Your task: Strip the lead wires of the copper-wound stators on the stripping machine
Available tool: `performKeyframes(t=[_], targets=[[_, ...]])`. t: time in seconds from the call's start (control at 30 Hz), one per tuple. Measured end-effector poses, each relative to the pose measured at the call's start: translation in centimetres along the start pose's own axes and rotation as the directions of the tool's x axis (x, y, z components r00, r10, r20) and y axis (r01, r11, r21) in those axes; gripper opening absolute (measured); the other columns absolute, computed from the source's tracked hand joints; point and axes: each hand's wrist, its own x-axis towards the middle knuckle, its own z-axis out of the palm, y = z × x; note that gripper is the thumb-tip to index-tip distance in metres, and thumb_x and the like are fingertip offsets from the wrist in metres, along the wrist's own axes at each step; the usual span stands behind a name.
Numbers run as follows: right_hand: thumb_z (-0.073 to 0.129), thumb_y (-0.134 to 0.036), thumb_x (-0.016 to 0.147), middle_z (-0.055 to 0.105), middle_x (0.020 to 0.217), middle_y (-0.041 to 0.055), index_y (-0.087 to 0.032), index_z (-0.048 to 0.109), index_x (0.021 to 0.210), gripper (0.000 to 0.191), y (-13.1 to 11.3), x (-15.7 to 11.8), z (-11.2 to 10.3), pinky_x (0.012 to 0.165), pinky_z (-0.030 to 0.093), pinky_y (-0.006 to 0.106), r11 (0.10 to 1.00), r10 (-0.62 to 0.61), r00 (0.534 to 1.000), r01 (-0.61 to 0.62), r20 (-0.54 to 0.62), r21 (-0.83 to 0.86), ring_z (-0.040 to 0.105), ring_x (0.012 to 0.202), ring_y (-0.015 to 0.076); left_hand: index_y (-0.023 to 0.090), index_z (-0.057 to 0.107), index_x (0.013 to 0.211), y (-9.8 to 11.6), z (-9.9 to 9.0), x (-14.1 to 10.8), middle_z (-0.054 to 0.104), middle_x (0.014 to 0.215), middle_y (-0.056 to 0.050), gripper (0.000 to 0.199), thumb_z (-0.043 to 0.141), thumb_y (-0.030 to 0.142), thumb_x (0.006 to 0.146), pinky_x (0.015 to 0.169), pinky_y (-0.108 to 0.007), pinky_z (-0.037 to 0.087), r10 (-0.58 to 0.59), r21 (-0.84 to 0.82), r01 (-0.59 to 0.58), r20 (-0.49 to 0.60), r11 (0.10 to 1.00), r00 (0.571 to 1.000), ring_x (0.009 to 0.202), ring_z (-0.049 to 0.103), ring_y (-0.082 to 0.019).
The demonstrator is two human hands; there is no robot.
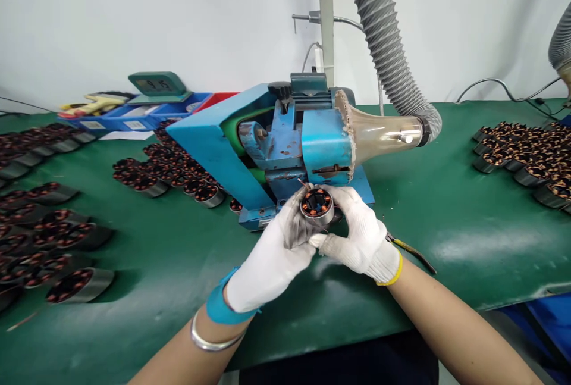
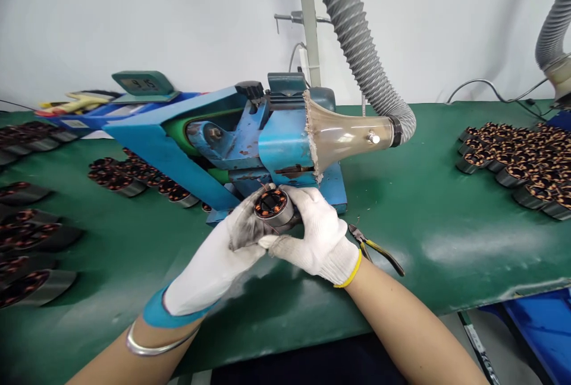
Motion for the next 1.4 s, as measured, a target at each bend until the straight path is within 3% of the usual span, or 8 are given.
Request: performKeyframes(t=[0.17, 0.3, 0.5, 0.7, 0.9, 1.13, 1.27, 1.4], targets=[[0.057, -0.036, 0.09, 0.058, 0.125, 0.01, -0.019, 0.053, 0.129, 0.042, 0.0, -0.1, -0.3, 0.102, 0.046, 0.039, 0.991, -0.125, 0.991, 0.127, -0.051, 0.035, 0.055, 0.116, 0.0238, 0.018, 0.048, 0.13, -0.3, 0.8, 0.6, 0.059, 0.135, -0.014, 0.063, 0.074, 0.032, 0.074, 0.103, -0.042, 0.053, 0.023, 0.1, -0.008, -0.149, 0.995, 0.989, 0.123, 0.059, -0.03], [0.052, -0.03, 0.094, 0.064, 0.097, 0.0061, -0.02, 0.063, 0.099, 0.016, 0.0, -0.2, -0.6, 0.082, 0.049, 0.034, 0.988, -0.125, 0.983, 0.111, -0.134, -0.105, 0.061, 0.09, 0.0203, 0.017, 0.053, 0.122, -0.8, 0.6, 0.8, 0.065, 0.126, -0.012, 0.058, 0.074, 0.033, 0.071, 0.1, -0.043, 0.054, 0.104, 0.294, -0.036, -0.216, 0.955, 0.971, 0.115, 0.064, -0.029], [0.051, -0.045, 0.093, 0.051, 0.063, -0.0007, -0.02, 0.054, 0.068, 0.035, 0.2, 0.3, -0.5, 0.057, 0.042, 0.027, 0.929, 0.317, 0.932, -0.268, -0.175, 0.256, 0.05, 0.061, 0.0145, 0.02, 0.057, 0.117, -1.6, 0.3, 0.8, 0.069, 0.108, -0.009, 0.049, 0.073, 0.026, 0.071, 0.091, -0.042, 0.058, 0.244, 0.536, -0.139, -0.129, 0.833, 0.961, 0.097, 0.07, -0.026], [0.059, -0.055, 0.084, 0.057, 0.066, 0.0012, -0.021, 0.051, 0.067, 0.038, 1.6, 1.4, -0.9, 0.064, 0.051, 0.03, 0.792, 0.496, 0.794, -0.247, -0.353, 0.558, 0.056, 0.064, 0.0165, 0.019, 0.058, 0.114, -1.8, 0.4, 1.1, 0.066, 0.11, -0.008, 0.051, 0.076, 0.028, 0.068, 0.088, -0.037, 0.057, 0.386, 0.623, -0.155, -0.254, 0.767, 0.887, 0.099, 0.067, -0.024], [0.069, -0.046, 0.076, 0.061, 0.069, 0.0011, -0.018, 0.065, 0.082, 0.029, -0.1, 0.6, 0.4, 0.06, 0.049, 0.028, 0.778, 0.459, 0.888, -0.383, -0.035, 0.498, 0.055, 0.064, 0.0156, 0.018, 0.06, 0.098, -1.6, 0.9, 1.1, 0.065, 0.099, -0.006, 0.041, 0.08, 0.03, 0.064, 0.081, -0.034, 0.057, 0.432, 0.684, -0.174, -0.225, 0.708, 0.873, 0.09, 0.067, -0.021], [0.066, -0.05, 0.079, 0.063, 0.076, 0.0027, -0.019, 0.062, 0.086, 0.032, 1.1, 1.4, -1.1, 0.069, 0.054, 0.031, 0.746, 0.525, 0.77, -0.21, -0.363, 0.633, 0.061, 0.073, 0.0175, 0.019, 0.056, 0.096, -2.1, 2.2, 1.1, 0.068, 0.087, -0.002, 0.048, 0.083, 0.032, 0.058, 0.071, -0.031, 0.057, 0.317, 0.571, -0.042, -0.392, 0.82, 0.864, 0.078, 0.068, -0.019], [0.078, -0.04, 0.07, 0.068, 0.083, 0.0041, -0.019, 0.068, 0.096, 0.035, 0.3, 0.8, -0.4, 0.071, 0.056, 0.034, 0.804, 0.508, 0.859, -0.447, -0.064, 0.391, 0.065, 0.077, 0.0214, 0.018, 0.056, 0.103, -2.0, 2.7, 2.1, 0.07, 0.097, -0.005, 0.057, 0.083, 0.035, 0.056, 0.082, -0.035, 0.058, 0.236, 0.413, -0.03, -0.458, 0.91, 0.857, 0.088, 0.069, -0.021], [0.077, -0.033, 0.069, 0.067, 0.111, 0.0078, -0.019, 0.065, 0.117, 0.051, -0.4, -0.1, 1.1, 0.087, 0.056, 0.039, 0.866, 0.414, 0.91, -0.394, 0.0, 0.307, 0.065, 0.097, 0.0254, 0.018, 0.057, 0.111, -1.9, 2.8, 2.3, 0.07, 0.106, -0.008, 0.059, 0.081, 0.034, 0.059, 0.091, -0.039, 0.056, 0.201, 0.325, -0.058, -0.424, 0.944, 0.883, 0.098, 0.069, -0.024]])
